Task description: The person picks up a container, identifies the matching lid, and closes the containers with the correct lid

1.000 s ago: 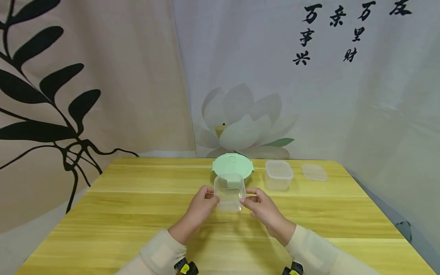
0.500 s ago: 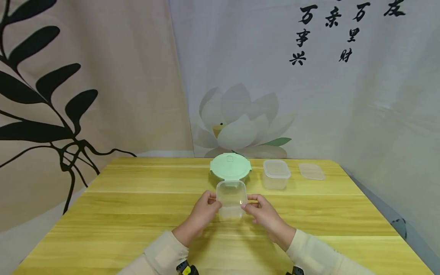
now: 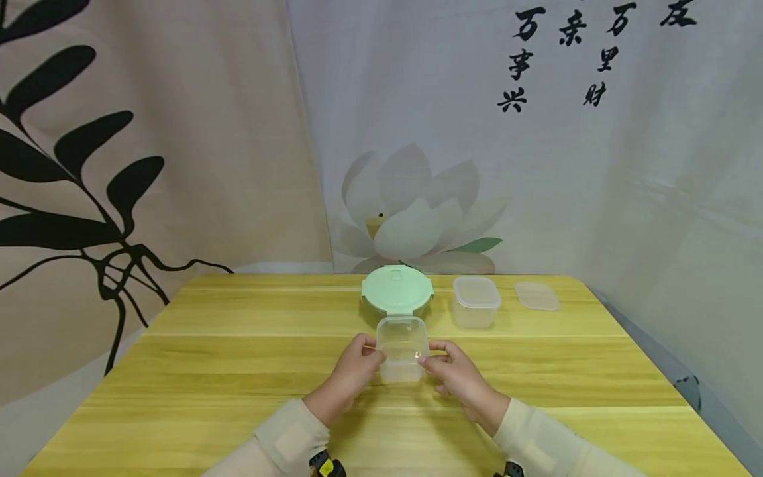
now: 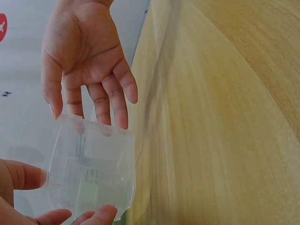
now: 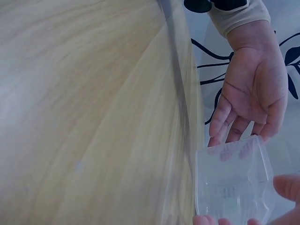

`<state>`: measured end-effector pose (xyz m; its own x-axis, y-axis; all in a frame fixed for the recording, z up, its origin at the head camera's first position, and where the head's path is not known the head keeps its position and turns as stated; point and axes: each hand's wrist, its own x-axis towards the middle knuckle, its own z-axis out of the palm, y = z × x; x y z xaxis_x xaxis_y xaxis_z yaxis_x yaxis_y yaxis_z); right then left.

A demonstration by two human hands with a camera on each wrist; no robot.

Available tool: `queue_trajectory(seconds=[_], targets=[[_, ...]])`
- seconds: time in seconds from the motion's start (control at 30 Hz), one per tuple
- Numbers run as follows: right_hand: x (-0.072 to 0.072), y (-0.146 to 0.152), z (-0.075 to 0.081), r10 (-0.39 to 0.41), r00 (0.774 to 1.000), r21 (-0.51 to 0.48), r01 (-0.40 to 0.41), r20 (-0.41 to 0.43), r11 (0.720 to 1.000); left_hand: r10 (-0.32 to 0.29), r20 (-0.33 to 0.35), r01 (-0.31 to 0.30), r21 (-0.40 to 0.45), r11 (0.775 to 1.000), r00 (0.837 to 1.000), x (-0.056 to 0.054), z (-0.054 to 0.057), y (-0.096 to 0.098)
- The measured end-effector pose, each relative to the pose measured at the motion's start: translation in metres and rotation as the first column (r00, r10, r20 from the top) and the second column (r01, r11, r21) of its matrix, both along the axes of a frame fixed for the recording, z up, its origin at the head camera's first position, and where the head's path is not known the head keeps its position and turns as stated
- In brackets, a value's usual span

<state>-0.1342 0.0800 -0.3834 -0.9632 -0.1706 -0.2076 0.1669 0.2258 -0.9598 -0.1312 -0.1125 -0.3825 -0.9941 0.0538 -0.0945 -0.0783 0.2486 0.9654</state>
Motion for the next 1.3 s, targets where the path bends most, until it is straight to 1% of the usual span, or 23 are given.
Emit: queue_trajectory(seconds=[0.37, 0.53, 0.7, 1.0, 1.17, 1.3], targets=[[-0.007, 0.002, -0.008, -0.028, 0.999, -0.004, 0.028, 0.033, 1.000, -0.013, 0.017, 0.014, -0.007, 1.000, 1.000, -0.005, -0.005, 0.003], [-0.009, 0.004, -0.011, -0.031, 0.998, -0.006, 0.031, 0.046, 0.999, -0.004, 0.009, 0.004, -0.003, 1.000, 1.000, -0.008, -0.008, 0.006], [-0.010, 0.005, -0.012, -0.026, 0.998, -0.016, 0.027, 0.053, 1.000, 0.003, 0.025, -0.003, 0.000, 1.000, 1.000, -0.010, -0.010, 0.007], [-0.011, 0.008, -0.013, -0.021, 0.997, -0.014, 0.022, 0.068, 1.000, -0.027, 0.035, 0.027, 0.002, 1.000, 0.999, -0.013, -0.011, 0.006], [-0.011, 0.009, -0.012, -0.020, 0.997, -0.003, 0.021, 0.079, 1.000, -0.036, 0.060, 0.036, 0.009, 0.999, 0.998, -0.013, -0.011, 0.004], [-0.011, 0.009, -0.012, -0.011, 0.996, 0.011, 0.010, 0.088, 1.000, -0.031, 0.082, 0.030, 0.019, 0.999, 0.996, -0.012, -0.012, 0.002]])
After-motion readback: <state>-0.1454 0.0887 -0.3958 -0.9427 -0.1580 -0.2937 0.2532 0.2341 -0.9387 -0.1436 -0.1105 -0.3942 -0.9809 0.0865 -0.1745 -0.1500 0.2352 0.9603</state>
